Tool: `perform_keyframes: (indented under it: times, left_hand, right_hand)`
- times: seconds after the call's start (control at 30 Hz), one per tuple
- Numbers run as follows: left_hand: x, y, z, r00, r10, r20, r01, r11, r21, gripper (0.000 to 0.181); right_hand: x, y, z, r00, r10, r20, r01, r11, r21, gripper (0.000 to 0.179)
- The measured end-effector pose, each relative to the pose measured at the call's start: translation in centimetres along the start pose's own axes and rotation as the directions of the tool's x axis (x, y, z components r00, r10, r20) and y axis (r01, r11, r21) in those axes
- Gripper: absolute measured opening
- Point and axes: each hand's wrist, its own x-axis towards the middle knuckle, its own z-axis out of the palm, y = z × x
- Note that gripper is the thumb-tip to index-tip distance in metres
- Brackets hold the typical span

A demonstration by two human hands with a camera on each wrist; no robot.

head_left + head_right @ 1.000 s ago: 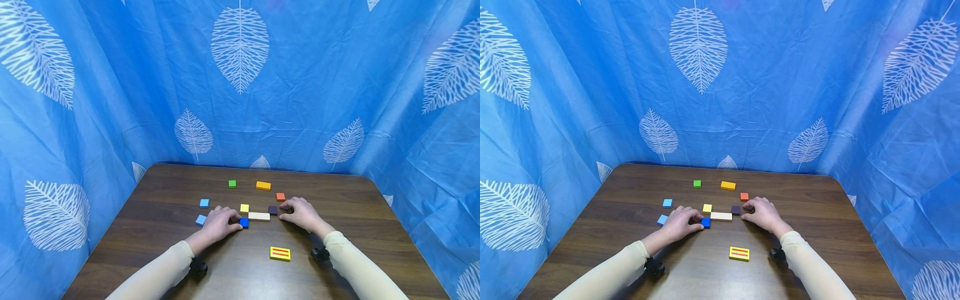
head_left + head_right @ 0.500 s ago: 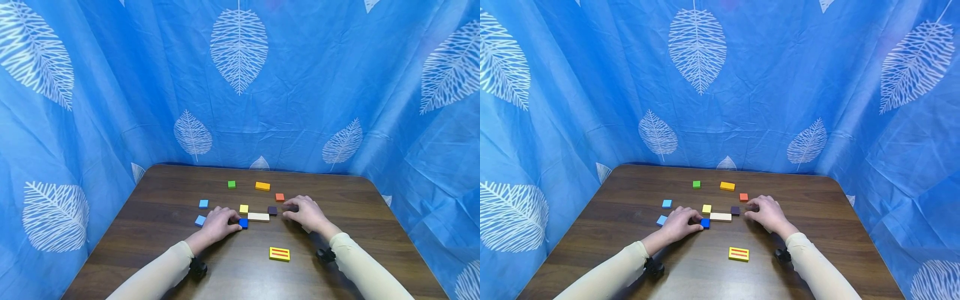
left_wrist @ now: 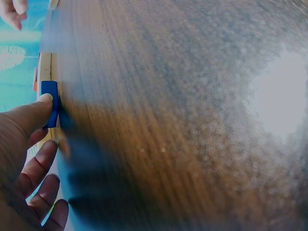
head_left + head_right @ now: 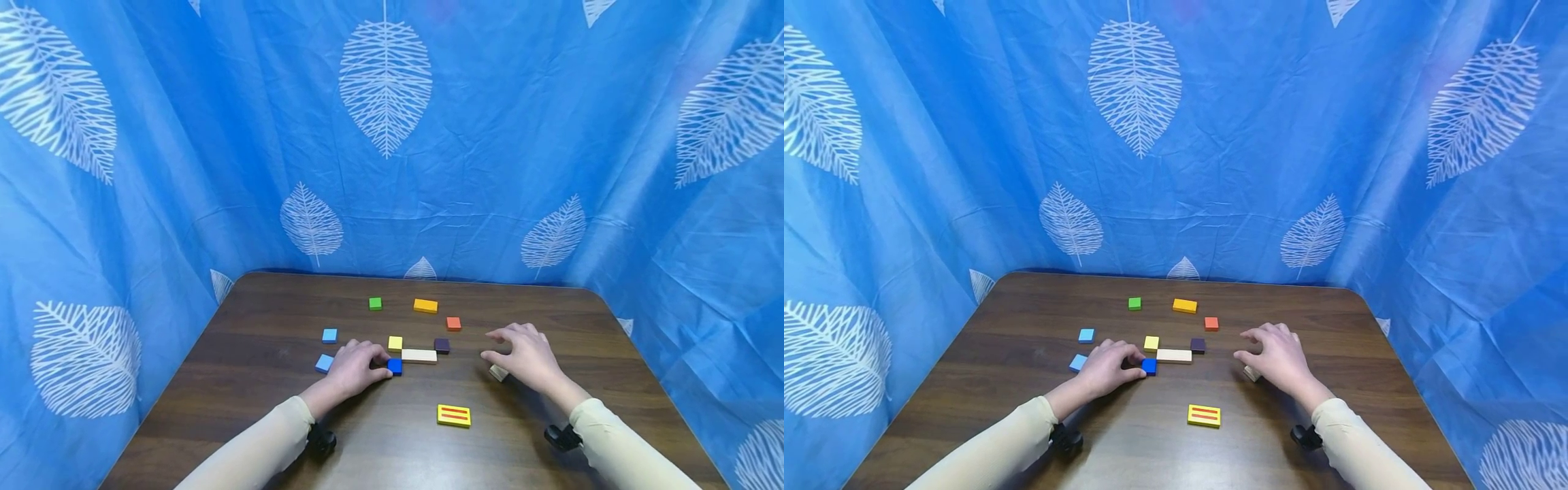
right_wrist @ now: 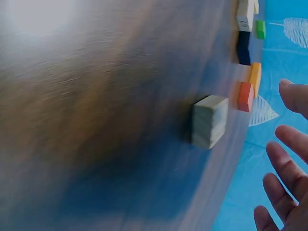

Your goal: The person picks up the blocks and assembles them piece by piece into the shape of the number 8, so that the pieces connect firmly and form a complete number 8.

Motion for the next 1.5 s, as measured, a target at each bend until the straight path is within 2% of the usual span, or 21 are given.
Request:
perform_keyframes:
  times: [0.23,0.4,0.6,0.8,0.97,1.1,1.2,1.37,1.5]
  left_hand:
    - [-0.2,0.1,-0.1,1.000,-0.001,-0.011,0.001,1.000,0.008,0.024]
    - [-0.2,0.1,-0.1,1.000,-0.002,-0.011,0.002,1.000,0.008,0.025]
    - [-0.2,0.1,-0.1,1.000,-0.003,-0.008,0.003,1.000,0.007,0.024]
    - [-0.1,0.1,-0.1,1.000,-0.008,-0.002,0.008,1.000,0.012,0.024]
    - [-0.1,0.1,0.0,1.000,0.000,-0.009,0.000,1.000,0.015,0.023]
    - [-0.1,0.1,0.0,1.000,-0.003,-0.004,0.003,1.000,0.016,0.023]
    - [-0.1,0.1,0.0,1.000,-0.008,0.001,0.008,1.000,0.015,0.024]
    - [-0.1,0.1,0.0,1.000,-0.018,0.009,0.018,1.000,0.011,0.024]
    - [-0.1,0.1,0.0,1.000,-0.019,0.008,0.019,1.000,0.012,0.024]
  right_hand:
    - [-2.3,1.0,0.0,1.000,0.021,-0.019,-0.022,0.996,-0.084,0.051]
    - [-3.6,1.3,0.2,0.999,0.018,-0.037,-0.022,0.995,-0.097,0.053]
    - [-4.5,1.6,0.7,0.999,0.021,-0.044,-0.025,0.994,-0.109,0.051]
    - [-5.0,1.7,1.2,0.995,0.044,-0.089,-0.054,0.991,-0.118,0.047]
    - [-5.5,1.6,1.6,0.983,0.151,-0.104,-0.151,0.988,0.008,0.052]
    - [-6.0,1.2,1.8,0.961,0.270,-0.056,-0.262,0.957,0.123,0.059]
    - [-6.3,0.9,1.9,0.944,0.329,-0.024,-0.320,0.930,0.179,0.062]
    - [-6.4,0.6,2.4,0.924,0.382,-0.011,-0.368,0.898,0.241,0.060]
    - [-6.4,0.6,2.8,0.915,0.401,-0.039,-0.381,0.892,0.241,0.057]
